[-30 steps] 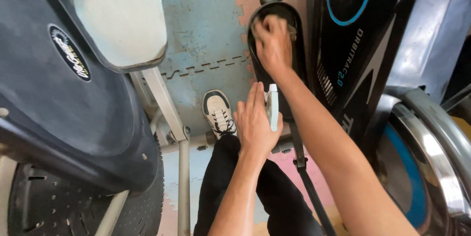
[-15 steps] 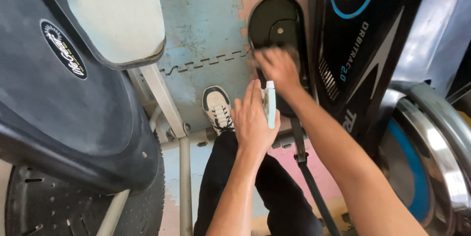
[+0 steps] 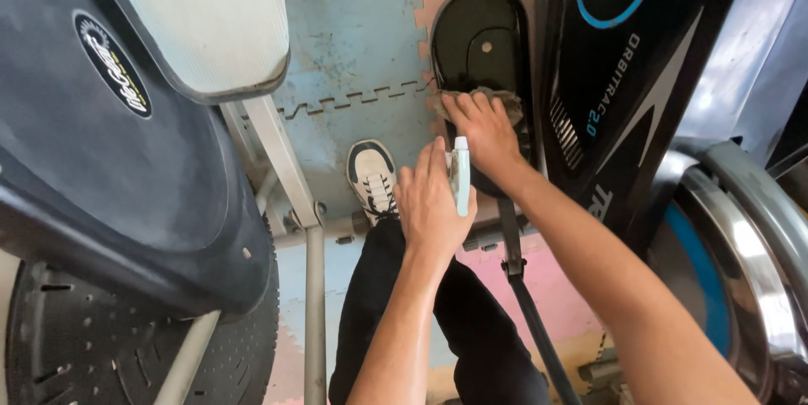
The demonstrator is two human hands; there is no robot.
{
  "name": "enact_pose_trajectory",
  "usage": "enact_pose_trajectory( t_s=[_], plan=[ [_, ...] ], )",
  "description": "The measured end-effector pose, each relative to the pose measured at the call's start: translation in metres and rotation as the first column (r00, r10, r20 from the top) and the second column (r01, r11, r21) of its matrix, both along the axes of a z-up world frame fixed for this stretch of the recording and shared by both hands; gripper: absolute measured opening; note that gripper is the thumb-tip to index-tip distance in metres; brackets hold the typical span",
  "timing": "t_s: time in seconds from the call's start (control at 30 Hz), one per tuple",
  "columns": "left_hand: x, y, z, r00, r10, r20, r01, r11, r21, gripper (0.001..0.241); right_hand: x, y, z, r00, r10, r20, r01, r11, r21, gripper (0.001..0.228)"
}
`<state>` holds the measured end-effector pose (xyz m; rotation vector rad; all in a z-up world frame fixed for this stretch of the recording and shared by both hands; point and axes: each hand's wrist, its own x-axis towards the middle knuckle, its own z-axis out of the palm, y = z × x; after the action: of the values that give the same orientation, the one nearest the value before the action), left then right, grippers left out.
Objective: Cleaning and wiping down an elliptical trainer using a spray bottle and a cloth.
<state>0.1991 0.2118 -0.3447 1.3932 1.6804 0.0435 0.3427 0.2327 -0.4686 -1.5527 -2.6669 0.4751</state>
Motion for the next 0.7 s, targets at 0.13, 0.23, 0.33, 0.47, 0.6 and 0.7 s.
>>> enact_pose_trajectory(
  t_s=[0.13, 0.23, 0.33, 0.47, 0.6, 0.7],
  plan=[
    [0.001, -0.002, 0.004, 1.000, 0.005, 0.003, -0.005, 1.000, 0.007, 0.079, -0.014, -0.008, -0.007, 0.967, -0.250, -0.047, 0.238, 0.954, -0.181, 0.057],
    [0.003, -0.003, 0.005, 1.000, 0.006, 0.005, -0.006, 1.000, 0.008, 0.078, -0.024, 0.010, -0.010, 0.909, -0.412, -0.056, 0.398, 0.901, -0.170, 0.056],
    [-0.004, -0.012, 0.001, 1.000, 0.028, 0.000, -0.028, 1.000, 0.010, 0.078, -0.041, 0.031, 0.005, 0.891, -0.437, -0.122, 0.413, 0.892, -0.182, 0.061],
    [-0.008, -0.009, 0.001, 0.999, 0.029, -0.020, -0.029, 1.000, -0.009, 0.078, -0.047, 0.018, -0.018, 0.918, -0.385, -0.096, 0.375, 0.921, -0.110, 0.063],
    [-0.011, -0.009, 0.000, 0.999, 0.048, -0.016, -0.047, 0.999, 0.027, 0.077, -0.043, -0.017, -0.009, 0.861, -0.500, -0.094, 0.480, 0.860, -0.173, 0.056],
    [-0.015, -0.011, -0.004, 0.999, 0.035, 0.025, -0.034, 0.999, -0.037, 0.082, -0.032, -0.060, 0.004, 0.861, -0.505, -0.063, 0.482, 0.848, -0.218, 0.058]
  ],
)
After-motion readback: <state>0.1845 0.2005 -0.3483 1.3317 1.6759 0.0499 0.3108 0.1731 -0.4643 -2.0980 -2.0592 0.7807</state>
